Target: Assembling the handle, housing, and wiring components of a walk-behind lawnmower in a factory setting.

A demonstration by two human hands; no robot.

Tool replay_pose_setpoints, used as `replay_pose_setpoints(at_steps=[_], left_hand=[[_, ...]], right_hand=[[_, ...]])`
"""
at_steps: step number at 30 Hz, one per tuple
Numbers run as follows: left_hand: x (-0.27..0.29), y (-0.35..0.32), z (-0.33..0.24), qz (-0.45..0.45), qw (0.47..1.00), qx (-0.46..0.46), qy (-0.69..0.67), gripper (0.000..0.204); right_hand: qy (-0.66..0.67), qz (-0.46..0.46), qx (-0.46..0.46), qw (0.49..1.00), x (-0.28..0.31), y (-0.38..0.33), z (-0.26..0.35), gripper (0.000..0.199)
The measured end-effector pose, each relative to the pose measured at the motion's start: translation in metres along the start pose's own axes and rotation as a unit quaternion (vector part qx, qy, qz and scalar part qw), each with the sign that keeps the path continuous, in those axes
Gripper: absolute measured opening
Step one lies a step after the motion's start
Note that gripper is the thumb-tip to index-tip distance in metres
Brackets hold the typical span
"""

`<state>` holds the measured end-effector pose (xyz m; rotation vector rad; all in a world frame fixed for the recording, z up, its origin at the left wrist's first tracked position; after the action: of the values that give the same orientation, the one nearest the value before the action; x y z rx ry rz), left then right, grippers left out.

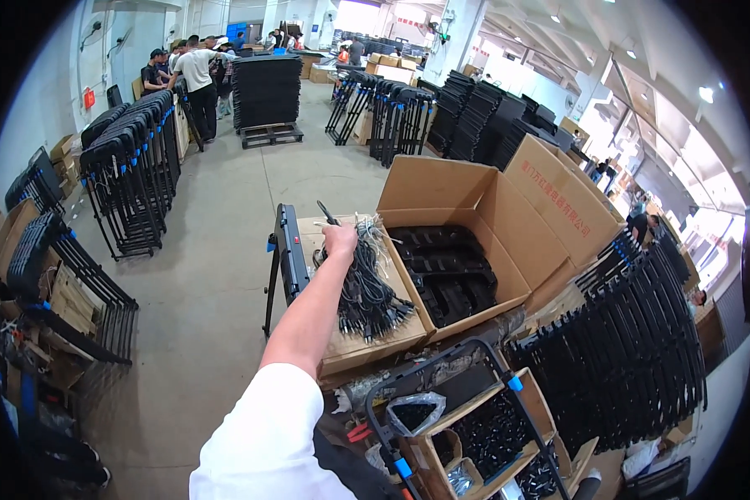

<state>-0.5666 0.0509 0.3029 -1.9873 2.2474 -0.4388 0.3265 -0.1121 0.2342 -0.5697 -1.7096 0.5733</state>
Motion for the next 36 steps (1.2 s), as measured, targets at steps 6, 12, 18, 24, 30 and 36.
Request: replay_pose_setpoints(at_steps=[6,12,18,24,30,36], left_hand=[[0.022,0.008,-0.037,-0.026,0.992,-0.121,0.005,0.05],[0.017,-0.115,-0.172,0.133,0.905,-0.358,-0.19,0.027],[0.001,-0.246,-0.143,0.372,0.863,-0.267,-0.216,0.022],[-0.021,-0.37,0.05,0.603,0.782,-0.155,0.032,0.033],[-0.009,-0.484,0.261,0.794,0.603,-0.006,0.08,0.038],[0.028,-0.511,0.269,0.727,0.475,-0.438,0.231,0.04]], right_hand=[[-0.009,0.01,0.022,1.0,0.003,0.012,0.009,0.041],[-0.012,0.037,0.019,0.999,-0.012,0.006,-0.003,0.04],[-0.005,0.05,0.024,0.998,-0.029,0.009,-0.004,0.038],[0.003,0.053,0.015,0.998,-0.071,0.022,-0.024,0.038],[-0.018,-0.051,-0.02,0.998,-0.137,0.056,-0.088,0.033],[-0.033,0.002,-0.065,0.997,-0.107,0.044,-0.07,0.039]])
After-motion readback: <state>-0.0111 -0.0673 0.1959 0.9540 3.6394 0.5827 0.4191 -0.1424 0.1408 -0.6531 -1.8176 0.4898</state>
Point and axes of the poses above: each hand's wrist, its own y-axis towards the middle knuckle, its own x-axis out of the back of the hand, z = x × y, the point moved 9 cm from there along y, towards the middle knuckle, and after that the axes turned 3 degrees about y, right-handed, at the moved point
